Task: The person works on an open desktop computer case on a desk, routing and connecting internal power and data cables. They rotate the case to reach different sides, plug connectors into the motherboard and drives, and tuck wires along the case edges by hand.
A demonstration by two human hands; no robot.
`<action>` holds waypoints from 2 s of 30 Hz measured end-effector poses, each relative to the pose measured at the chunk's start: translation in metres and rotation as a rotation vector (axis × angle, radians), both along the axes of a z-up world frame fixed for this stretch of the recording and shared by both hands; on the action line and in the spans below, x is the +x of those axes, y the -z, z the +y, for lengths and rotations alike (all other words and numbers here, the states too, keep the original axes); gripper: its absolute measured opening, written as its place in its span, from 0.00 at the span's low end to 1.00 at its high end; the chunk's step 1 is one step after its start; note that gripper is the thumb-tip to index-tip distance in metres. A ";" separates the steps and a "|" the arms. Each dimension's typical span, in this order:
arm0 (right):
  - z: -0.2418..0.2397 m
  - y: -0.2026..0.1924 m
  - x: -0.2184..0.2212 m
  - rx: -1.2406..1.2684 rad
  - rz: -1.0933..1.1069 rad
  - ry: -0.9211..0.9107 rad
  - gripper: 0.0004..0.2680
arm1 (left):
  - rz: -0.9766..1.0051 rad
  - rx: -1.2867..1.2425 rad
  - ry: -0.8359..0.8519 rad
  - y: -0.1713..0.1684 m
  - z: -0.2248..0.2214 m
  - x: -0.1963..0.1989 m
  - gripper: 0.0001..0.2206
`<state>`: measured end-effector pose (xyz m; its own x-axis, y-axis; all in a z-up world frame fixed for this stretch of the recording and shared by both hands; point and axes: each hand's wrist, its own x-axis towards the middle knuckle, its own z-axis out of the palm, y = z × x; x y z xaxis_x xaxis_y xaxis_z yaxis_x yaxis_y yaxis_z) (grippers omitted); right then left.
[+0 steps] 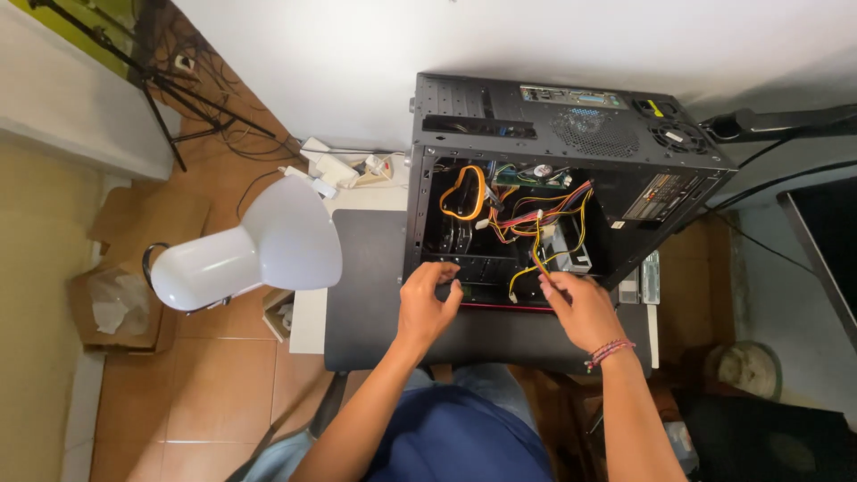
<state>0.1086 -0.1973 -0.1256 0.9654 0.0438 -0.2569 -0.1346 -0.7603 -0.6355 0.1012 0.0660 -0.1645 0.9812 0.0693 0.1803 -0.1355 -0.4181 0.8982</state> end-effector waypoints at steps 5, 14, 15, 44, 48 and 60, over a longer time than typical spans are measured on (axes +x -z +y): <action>-0.001 0.041 0.013 0.451 0.336 -0.060 0.06 | 0.089 -0.015 -0.132 0.011 -0.020 0.017 0.16; 0.021 0.063 0.056 0.803 0.173 0.020 0.06 | 0.170 0.226 -0.388 0.016 -0.058 0.065 0.17; 0.024 0.061 0.060 0.772 0.173 0.018 0.06 | 0.136 0.268 -0.417 0.022 -0.064 0.070 0.17; 0.008 0.097 0.069 0.965 0.177 -0.057 0.07 | 0.230 0.636 -0.506 -0.006 -0.103 0.057 0.07; 0.006 0.095 0.074 1.060 0.199 0.041 0.07 | 0.078 0.215 -0.575 -0.027 -0.096 0.022 0.07; 0.077 0.090 0.090 0.797 0.015 0.036 0.10 | 0.209 -1.075 0.028 -0.016 -0.034 0.074 0.09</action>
<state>0.1989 -0.1204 -0.2160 0.9665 0.1888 -0.1739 -0.1629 -0.0724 -0.9840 0.1753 0.0317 -0.1484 0.9890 0.0680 -0.1317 0.0651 0.5989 0.7982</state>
